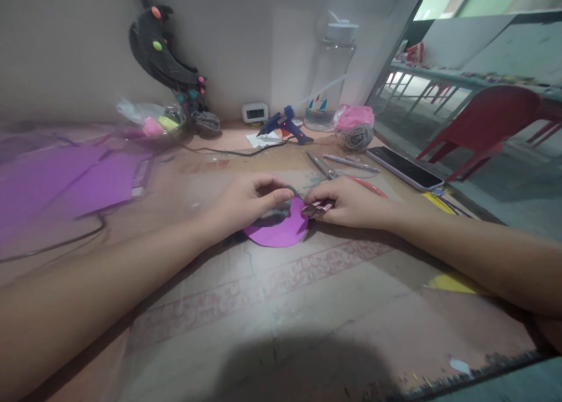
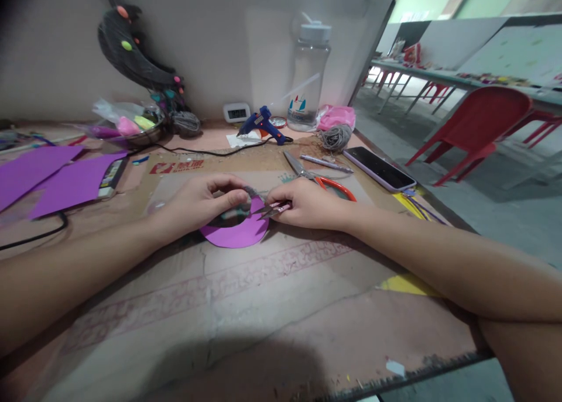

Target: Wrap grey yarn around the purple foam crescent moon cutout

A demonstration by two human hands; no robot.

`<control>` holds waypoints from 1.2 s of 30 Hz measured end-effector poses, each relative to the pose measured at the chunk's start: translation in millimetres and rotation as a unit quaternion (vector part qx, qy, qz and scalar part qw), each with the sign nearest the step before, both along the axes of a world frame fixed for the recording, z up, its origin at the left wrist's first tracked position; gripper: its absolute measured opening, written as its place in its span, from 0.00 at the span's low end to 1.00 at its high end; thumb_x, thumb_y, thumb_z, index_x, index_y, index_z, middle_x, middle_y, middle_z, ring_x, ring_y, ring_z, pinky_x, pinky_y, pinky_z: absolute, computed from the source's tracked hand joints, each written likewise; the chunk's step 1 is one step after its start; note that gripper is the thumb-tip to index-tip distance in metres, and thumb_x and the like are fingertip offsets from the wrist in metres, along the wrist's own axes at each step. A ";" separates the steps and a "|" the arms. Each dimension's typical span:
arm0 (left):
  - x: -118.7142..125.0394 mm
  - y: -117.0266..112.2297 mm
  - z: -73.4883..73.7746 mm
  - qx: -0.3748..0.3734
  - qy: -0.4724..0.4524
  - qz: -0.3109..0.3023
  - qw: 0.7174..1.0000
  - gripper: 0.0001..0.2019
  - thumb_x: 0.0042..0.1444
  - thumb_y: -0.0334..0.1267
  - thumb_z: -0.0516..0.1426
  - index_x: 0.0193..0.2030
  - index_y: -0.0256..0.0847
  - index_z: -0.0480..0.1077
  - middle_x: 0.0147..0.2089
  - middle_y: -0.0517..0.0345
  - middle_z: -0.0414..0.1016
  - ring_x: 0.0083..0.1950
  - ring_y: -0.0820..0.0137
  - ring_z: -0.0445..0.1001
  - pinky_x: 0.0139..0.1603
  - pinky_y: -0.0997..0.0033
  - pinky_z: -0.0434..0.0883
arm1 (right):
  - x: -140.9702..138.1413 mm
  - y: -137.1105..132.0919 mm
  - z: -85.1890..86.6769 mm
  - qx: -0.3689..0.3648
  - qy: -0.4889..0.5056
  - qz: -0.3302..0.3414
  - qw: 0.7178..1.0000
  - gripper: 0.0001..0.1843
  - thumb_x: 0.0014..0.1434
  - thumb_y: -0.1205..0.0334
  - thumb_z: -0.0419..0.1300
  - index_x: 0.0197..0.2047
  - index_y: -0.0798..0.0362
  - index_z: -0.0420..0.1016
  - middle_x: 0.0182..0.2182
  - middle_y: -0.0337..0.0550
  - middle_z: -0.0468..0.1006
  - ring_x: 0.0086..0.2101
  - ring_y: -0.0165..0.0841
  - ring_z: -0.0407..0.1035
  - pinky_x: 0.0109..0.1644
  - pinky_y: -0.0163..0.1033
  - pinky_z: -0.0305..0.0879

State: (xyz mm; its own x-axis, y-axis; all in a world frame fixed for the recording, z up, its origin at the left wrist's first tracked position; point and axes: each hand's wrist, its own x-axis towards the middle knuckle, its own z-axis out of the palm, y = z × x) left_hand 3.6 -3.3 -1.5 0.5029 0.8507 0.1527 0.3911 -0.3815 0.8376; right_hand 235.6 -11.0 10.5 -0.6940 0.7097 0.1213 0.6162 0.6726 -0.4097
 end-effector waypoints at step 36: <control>0.0 1.6 -7.2 -0.054 -0.087 -0.023 0.994 0.10 0.62 0.42 0.56 0.39 0.37 0.70 0.30 0.59 0.74 0.25 0.77 0.68 0.25 0.78 0.66 | 4.0 4.4 -10.7 0.157 0.053 -0.052 0.985 0.22 0.68 0.54 0.47 0.50 0.57 0.76 0.41 0.49 0.81 0.40 0.40 0.73 0.42 0.40 0.62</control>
State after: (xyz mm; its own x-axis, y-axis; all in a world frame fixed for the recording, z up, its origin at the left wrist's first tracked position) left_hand 3.6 -1.8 -8.7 0.5151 0.8439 0.1499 0.2207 -0.2995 0.9282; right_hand 239.7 -6.5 -0.1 -0.5906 0.6924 0.4144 0.6539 0.7116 -0.2570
